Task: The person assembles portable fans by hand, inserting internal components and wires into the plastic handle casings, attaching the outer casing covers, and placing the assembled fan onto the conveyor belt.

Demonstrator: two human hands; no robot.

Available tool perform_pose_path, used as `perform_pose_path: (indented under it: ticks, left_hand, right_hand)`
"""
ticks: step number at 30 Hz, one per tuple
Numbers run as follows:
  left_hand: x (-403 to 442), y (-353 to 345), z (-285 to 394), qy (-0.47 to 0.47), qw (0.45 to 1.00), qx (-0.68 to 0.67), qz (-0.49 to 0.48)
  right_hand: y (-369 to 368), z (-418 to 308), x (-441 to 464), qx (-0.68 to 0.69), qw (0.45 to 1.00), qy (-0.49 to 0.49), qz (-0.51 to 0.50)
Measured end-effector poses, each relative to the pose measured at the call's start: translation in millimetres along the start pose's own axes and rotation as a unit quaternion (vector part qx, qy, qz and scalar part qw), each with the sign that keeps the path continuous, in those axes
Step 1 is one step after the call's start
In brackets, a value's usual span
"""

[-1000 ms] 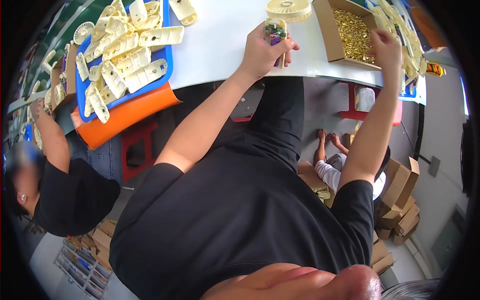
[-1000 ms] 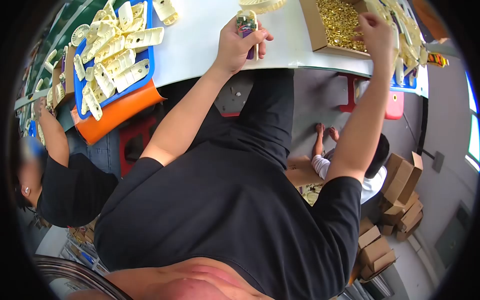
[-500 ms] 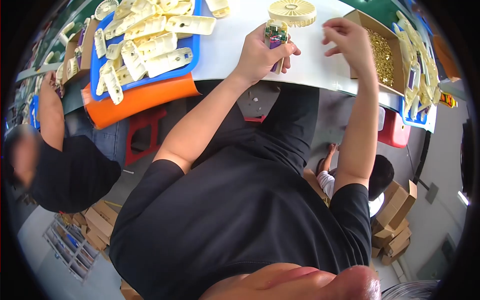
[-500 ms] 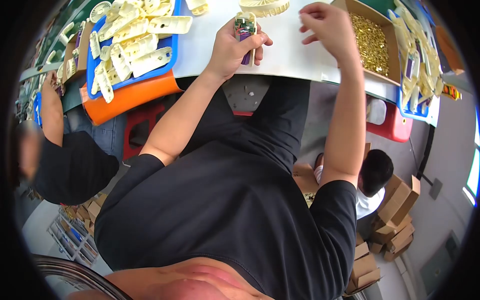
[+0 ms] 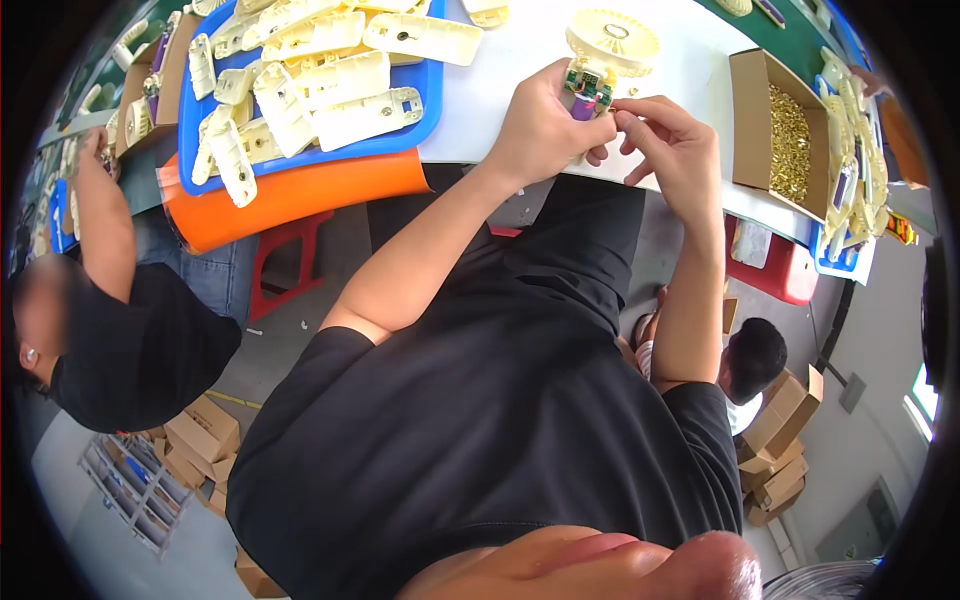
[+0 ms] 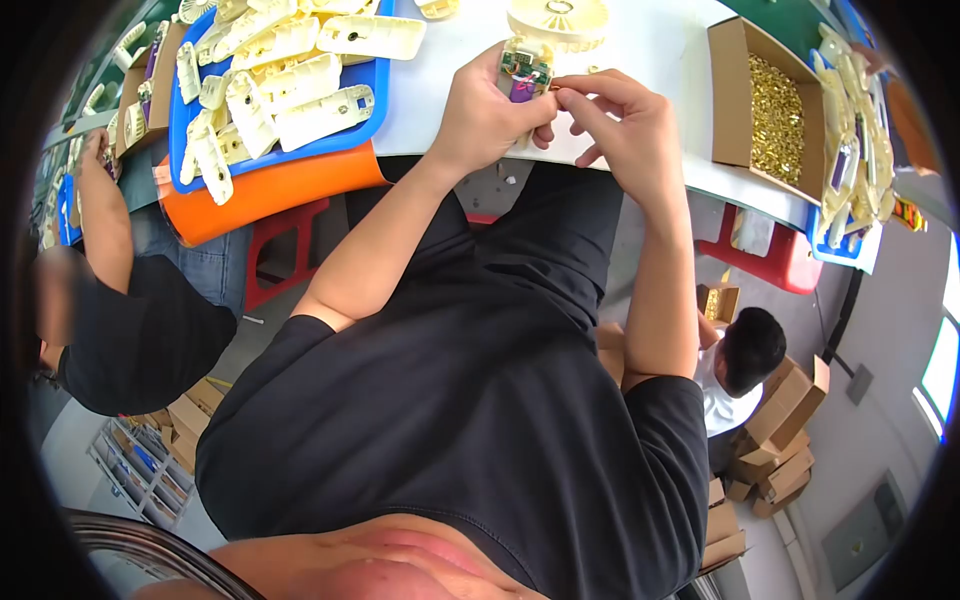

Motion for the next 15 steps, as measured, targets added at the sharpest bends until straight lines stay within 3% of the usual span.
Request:
perform_pose_path:
  ticks: [8,12,15]
  left_hand:
    - [-2,-10,1,0.008,0.997,0.074,-0.019]
    - [-5,-12,1,-0.01,0.994,0.103,-0.019]
    - [-5,-15,-3,-0.03,0.994,0.101,-0.011]
  right_hand:
    - [15,13,16,0.016,0.993,-0.038,-0.11]
    - [21,20,12,0.205,0.979,-0.004,-0.017]
    - [10,21,7,0.22,0.975,0.029,0.031]
Point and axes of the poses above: each hand's wrist, its own x-axis towards the middle knuckle, its own y-axis out of the back of the hand, z = x × y, the point moved 4 cm from there along x, towards the middle knuckle, and after that the axes turned 9 degrees about -y, right-handed, at the moved point
